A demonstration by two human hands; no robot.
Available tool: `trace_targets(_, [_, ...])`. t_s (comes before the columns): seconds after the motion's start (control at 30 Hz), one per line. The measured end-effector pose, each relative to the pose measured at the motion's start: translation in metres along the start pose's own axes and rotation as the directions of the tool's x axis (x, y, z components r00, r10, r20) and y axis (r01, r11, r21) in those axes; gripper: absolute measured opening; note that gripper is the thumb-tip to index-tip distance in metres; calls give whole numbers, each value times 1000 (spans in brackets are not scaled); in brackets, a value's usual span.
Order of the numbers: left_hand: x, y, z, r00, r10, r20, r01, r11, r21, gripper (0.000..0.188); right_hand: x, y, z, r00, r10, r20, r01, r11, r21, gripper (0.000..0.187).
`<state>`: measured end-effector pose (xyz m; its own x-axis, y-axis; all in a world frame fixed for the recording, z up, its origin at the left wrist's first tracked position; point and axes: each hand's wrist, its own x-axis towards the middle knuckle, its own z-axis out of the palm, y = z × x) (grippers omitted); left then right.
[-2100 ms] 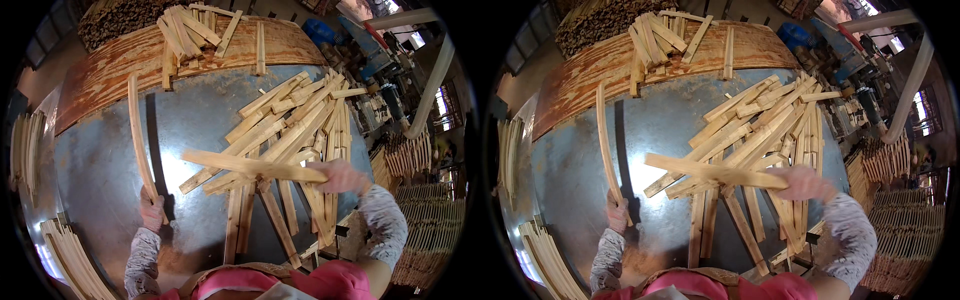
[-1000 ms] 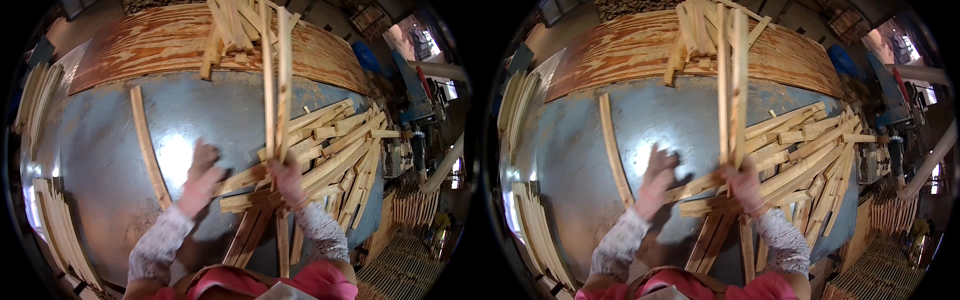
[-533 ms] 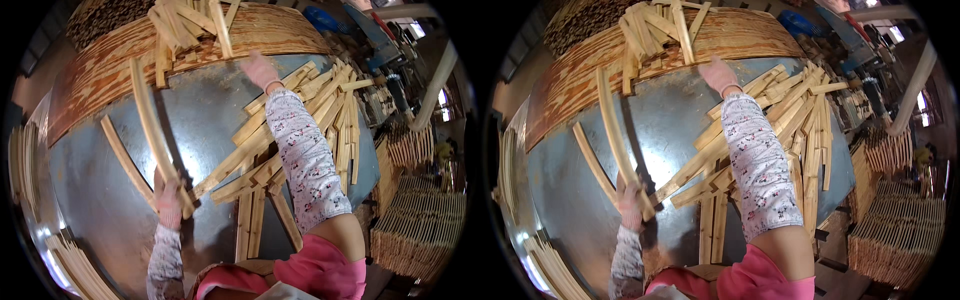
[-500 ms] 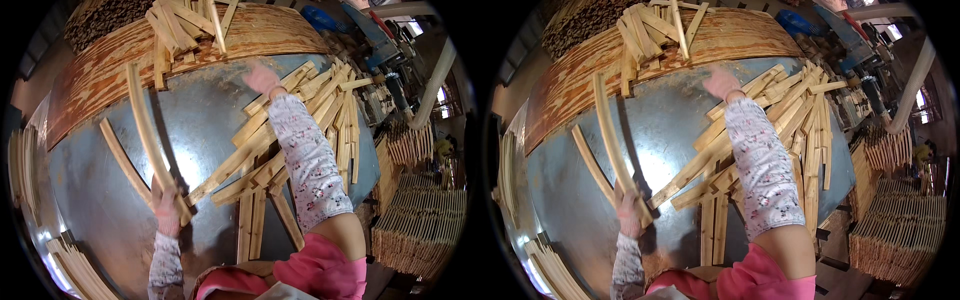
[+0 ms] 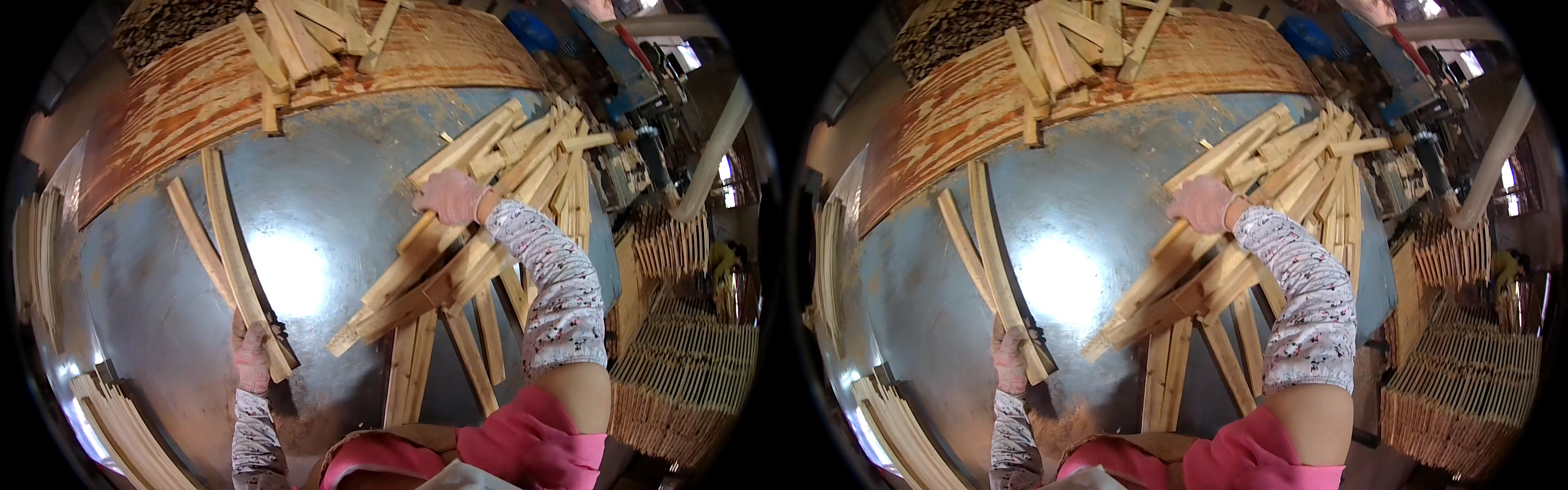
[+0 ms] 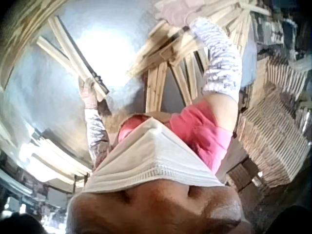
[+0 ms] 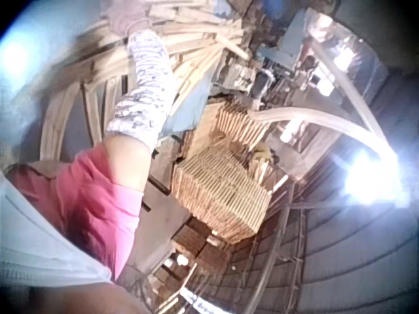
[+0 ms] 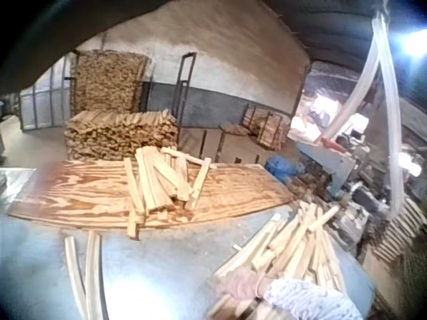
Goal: The person repeatedly picks up thin wooden strips from a large pile on a metal table, aligns them, and places them into a neat stack. The person handles the strips one by one or in small groups, continuously clearing the disorganized pile and building an organized stack.
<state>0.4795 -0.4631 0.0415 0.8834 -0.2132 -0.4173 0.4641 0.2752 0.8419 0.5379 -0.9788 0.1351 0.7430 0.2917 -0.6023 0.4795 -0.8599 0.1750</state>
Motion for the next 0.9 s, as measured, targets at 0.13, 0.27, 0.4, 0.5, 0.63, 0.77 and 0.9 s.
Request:
trace_targets(0.13, [7,-1,6,999,37,-34,-38,999,-7,61,-7,-14,-31,988,-76,-137,71,997,-41,23])
trace_targets(0.27, [9,3,4,1000,-5,25,5,1000,-1,63,-25,-4,-85,971,-12,-237,-16,993,-115,18])
trace_targets(0.4, [8,-2,-3,1000,4,-6,-4,1000,23,61,-10,37,-131,860,-76,-505,-117,934,-338,13])
trace_targets(0.5, [9,5,3,1000,-6,25,6,1000,9,60,25,135,-131,635,135,-761,-364,921,-141,21])
trace_targets(0.63, [6,12,12,1000,-19,14,19,999,-49,62,78,154,-81,607,556,-567,-552,809,202,32])
trace_targets(0.77, [0,24,17,999,-37,15,37,999,-4,66,126,79,-16,730,577,-366,-354,778,519,41])
trace_targets(0.9, [-8,38,25,992,-125,1,125,992,16,69,139,-43,10,579,571,-583,-301,814,497,48])
